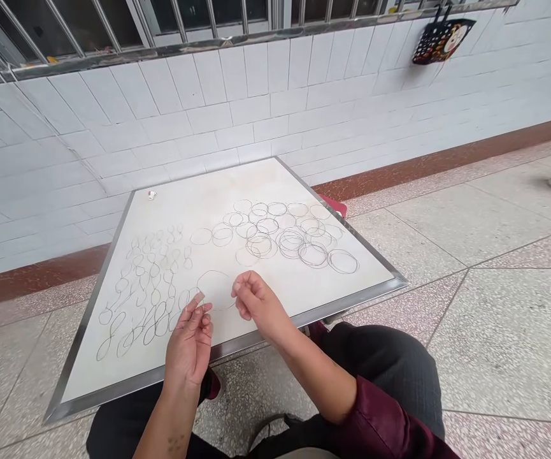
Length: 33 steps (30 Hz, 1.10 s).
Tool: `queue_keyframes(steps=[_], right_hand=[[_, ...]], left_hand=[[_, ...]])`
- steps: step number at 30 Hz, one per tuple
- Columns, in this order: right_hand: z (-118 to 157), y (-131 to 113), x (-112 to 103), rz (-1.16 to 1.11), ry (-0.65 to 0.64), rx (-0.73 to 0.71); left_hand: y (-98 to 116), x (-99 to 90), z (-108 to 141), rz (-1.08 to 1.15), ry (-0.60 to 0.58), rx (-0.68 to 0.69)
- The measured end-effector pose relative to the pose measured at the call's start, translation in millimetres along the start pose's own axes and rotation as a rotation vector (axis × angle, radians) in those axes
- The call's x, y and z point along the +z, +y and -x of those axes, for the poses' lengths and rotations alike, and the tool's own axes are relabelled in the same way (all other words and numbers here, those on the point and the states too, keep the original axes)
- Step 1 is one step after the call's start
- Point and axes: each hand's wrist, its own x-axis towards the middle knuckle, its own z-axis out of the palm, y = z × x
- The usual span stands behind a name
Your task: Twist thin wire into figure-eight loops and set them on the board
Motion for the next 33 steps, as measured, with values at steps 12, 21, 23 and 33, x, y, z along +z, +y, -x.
queue_keyframes(steps=[12,21,23,33], right_hand=[[10,-2,2,0.118,-0.066,-0.001],[5,5,-5,0.178,-0.016,0.014],[4,6,-6,0.220,0.002,-0.015],[5,16,-16,0.391,-0.014,-0.179]], left_hand=[[17,3.9,10,0.040,0.053,-0.031],[16,-4.1,3,-0.001,0.122,0.051],[16,-5.7,2,-0.014,0.132,0.046],[13,-8.4,2,-0.075,0.136,0.005]])
